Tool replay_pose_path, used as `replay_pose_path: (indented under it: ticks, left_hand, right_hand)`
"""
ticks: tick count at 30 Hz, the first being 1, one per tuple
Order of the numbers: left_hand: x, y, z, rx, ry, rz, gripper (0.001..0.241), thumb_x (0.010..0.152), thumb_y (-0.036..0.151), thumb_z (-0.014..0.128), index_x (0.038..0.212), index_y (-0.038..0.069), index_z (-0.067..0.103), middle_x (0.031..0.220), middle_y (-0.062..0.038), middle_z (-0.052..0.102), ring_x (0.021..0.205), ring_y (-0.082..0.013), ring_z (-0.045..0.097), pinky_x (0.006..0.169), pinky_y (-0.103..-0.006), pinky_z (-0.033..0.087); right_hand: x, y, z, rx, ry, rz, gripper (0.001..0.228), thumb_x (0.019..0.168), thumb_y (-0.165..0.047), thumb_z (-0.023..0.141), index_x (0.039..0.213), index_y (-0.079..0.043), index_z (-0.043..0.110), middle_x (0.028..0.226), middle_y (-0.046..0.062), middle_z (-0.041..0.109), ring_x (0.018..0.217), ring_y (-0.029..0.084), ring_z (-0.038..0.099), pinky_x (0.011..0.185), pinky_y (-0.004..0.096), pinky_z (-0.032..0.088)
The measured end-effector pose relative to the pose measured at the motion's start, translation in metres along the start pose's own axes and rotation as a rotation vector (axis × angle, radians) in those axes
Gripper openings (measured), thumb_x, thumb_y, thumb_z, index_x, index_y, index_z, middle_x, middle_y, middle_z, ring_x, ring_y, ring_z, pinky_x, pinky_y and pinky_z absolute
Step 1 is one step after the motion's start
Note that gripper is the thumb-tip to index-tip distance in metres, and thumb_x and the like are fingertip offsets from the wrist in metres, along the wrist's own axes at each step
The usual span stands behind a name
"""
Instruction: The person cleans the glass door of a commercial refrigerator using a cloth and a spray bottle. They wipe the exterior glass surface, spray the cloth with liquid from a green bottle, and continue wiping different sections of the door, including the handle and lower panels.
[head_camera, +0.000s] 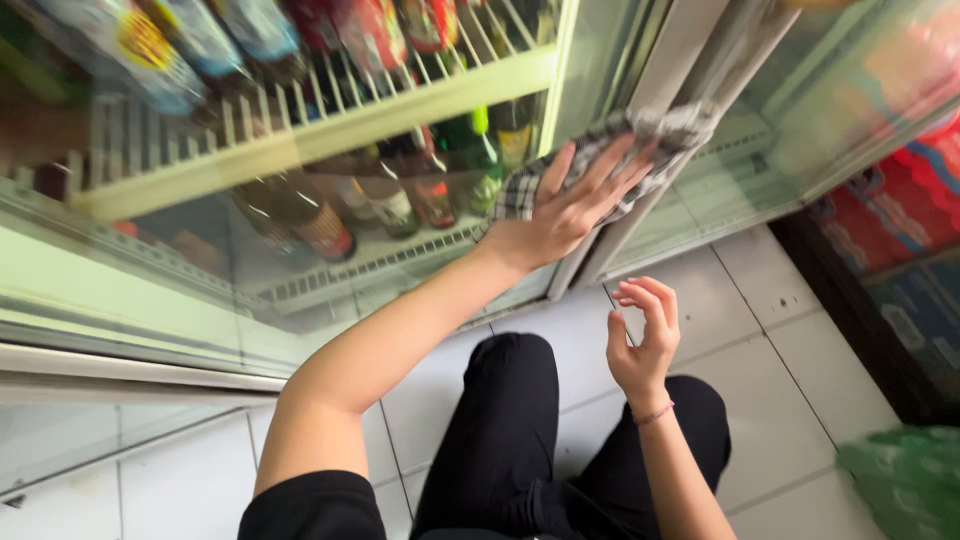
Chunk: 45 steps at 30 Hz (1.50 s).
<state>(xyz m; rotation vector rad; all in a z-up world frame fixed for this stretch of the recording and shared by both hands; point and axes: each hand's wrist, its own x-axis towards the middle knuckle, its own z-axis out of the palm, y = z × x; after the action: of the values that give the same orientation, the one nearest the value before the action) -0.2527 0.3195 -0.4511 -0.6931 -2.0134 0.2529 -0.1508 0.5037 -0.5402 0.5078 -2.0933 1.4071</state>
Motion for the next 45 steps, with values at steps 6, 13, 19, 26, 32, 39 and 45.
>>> replay_pose_path:
  ticks: [6, 13, 19, 26, 32, 39, 45]
  left_hand:
    - [-0.139, 0.067, 0.076, 0.429, -0.244, 0.477, 0.066, 0.102, 0.043, 0.043, 0.16, 0.012, 0.047, 0.17, -0.01, 0.029, 0.158, -0.0294, 0.015, 0.125, -0.0557, 0.02]
    - [-0.308, 0.145, 0.189, 0.249, -0.435, 0.464, 0.054, 0.098, 0.038, 0.054, 0.146, 0.015, 0.062, 0.175, -0.007, 0.024, 0.155, -0.0336, 0.022, 0.122, -0.0651, 0.02]
    - [-0.379, 0.113, 0.145, -0.661, -0.744, -0.07, 0.069, 0.082, 0.006, 0.054, 0.151, 0.014, 0.062, 0.164, -0.006, 0.036, 0.145, -0.0306, 0.037, 0.109, -0.0415, 0.04]
    - [-0.195, -0.047, -0.057, 0.321, -0.161, 0.249, 0.054, 0.103, 0.023, 0.059, 0.157, 0.015, 0.06, 0.16, -0.013, 0.049, 0.157, -0.029, 0.022, 0.127, -0.0673, 0.011]
    - [-0.158, -0.138, -0.134, 0.373, 0.07, -0.319, 0.069, 0.098, 0.012, 0.055, 0.163, 0.033, 0.044, 0.169, -0.004, 0.033, 0.159, -0.0357, 0.015, 0.13, -0.0585, 0.009]
    - [-0.329, -0.007, -0.035, 0.418, -0.384, 0.354, 0.053, 0.1, 0.023, 0.055, 0.151, 0.016, 0.062, 0.165, -0.003, 0.039, 0.155, -0.0199, 0.026, 0.128, -0.0482, 0.02]
    - [-0.423, -0.034, -0.062, -0.145, -0.904, 0.445, 0.039, 0.089, 0.022, 0.059, 0.124, 0.014, 0.074, 0.171, 0.001, 0.032, 0.159, -0.0274, 0.018, 0.116, -0.0454, 0.016]
  right_hand:
    - [-0.044, 0.011, 0.012, 0.071, 0.007, 0.173, 0.034, 0.092, 0.015, 0.058, 0.123, 0.002, 0.06, 0.128, 0.014, 0.054, 0.102, 0.021, 0.067, 0.091, 0.031, 0.057]
    - [-0.105, 0.017, 0.026, 0.005, -0.095, 0.274, 0.031, 0.093, 0.013, 0.059, 0.121, 0.002, 0.062, 0.126, 0.015, 0.056, 0.1, 0.019, 0.068, 0.088, 0.031, 0.058]
    - [-0.135, 0.01, 0.041, -0.023, -0.159, 0.343, 0.031, 0.088, 0.011, 0.061, 0.117, 0.0, 0.065, 0.122, 0.013, 0.06, 0.095, 0.018, 0.07, 0.081, 0.029, 0.058]
    - [-0.136, -0.007, 0.077, 0.022, -0.269, 0.287, 0.033, 0.084, 0.01, 0.063, 0.115, 0.0, 0.066, 0.121, 0.014, 0.061, 0.092, 0.019, 0.069, 0.083, 0.03, 0.056]
    - [-0.106, -0.026, 0.111, 0.094, -0.321, 0.176, 0.031, 0.086, 0.011, 0.063, 0.115, 0.0, 0.066, 0.119, 0.014, 0.061, 0.093, 0.02, 0.069, 0.083, 0.031, 0.055]
    - [-0.097, -0.037, 0.124, 0.128, -0.33, 0.146, 0.029, 0.088, 0.011, 0.062, 0.115, 0.002, 0.065, 0.121, 0.014, 0.061, 0.094, 0.019, 0.07, 0.083, 0.03, 0.056]
    - [-0.116, -0.042, 0.155, 0.16, -0.41, 0.158, 0.028, 0.087, 0.011, 0.063, 0.113, 0.002, 0.065, 0.12, 0.014, 0.061, 0.091, 0.018, 0.07, 0.081, 0.029, 0.056]
